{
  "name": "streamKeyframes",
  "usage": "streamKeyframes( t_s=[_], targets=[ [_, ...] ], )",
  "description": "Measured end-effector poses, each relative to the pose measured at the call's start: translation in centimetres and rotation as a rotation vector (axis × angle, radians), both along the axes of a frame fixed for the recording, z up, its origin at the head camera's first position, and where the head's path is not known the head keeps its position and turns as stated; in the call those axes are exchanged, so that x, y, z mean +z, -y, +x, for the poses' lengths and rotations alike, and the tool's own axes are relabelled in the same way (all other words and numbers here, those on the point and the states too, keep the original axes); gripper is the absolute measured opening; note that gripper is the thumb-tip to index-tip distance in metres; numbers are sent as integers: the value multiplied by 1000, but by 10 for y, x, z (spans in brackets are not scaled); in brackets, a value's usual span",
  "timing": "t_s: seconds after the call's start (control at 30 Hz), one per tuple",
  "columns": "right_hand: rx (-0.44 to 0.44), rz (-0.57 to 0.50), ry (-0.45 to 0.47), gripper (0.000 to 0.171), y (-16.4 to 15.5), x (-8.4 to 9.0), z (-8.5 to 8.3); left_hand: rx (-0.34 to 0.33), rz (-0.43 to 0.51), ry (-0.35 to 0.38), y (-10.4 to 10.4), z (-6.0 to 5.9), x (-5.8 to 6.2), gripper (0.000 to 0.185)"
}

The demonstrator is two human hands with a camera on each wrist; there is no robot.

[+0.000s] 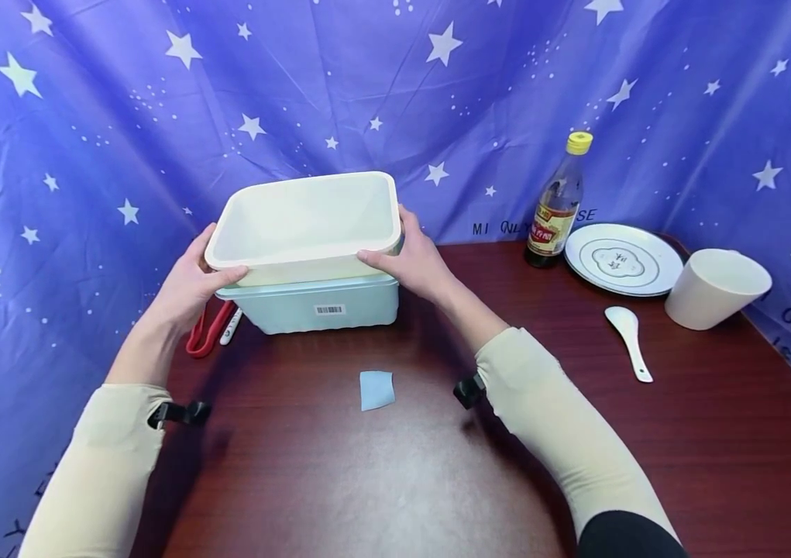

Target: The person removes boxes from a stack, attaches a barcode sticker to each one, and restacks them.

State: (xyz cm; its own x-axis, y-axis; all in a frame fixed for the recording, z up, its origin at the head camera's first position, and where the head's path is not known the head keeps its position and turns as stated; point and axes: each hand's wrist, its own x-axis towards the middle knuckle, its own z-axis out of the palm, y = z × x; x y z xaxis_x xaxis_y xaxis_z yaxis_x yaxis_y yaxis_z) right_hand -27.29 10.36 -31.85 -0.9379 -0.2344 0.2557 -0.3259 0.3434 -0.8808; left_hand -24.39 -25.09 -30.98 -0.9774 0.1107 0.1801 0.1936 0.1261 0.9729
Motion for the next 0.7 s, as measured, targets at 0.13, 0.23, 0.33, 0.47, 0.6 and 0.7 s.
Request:
streamKeyframes(
  t_s=[0.13,0.23,0.33,0.47,0.6,0.7],
  targets=[
    [1,17,7,101,2,-7,-1,-4,5,8,2,0,-5,92],
    [7,19,17,98,3,-11,0,11,-27,27,3,1,-8,94],
    [0,39,26,97,4,-15,1,22,-66,41,5,1,-11,96],
    [-18,96,16,98,4,-20,2,35,-133,48,6,1,-16,98],
    [-17,122,-18,95,3,-24,2,36,-176,45,8,1,-19,101],
    [-13,117,-47,92,4,-25,3,31,-188,37,8,0,-20,101]
  ],
)
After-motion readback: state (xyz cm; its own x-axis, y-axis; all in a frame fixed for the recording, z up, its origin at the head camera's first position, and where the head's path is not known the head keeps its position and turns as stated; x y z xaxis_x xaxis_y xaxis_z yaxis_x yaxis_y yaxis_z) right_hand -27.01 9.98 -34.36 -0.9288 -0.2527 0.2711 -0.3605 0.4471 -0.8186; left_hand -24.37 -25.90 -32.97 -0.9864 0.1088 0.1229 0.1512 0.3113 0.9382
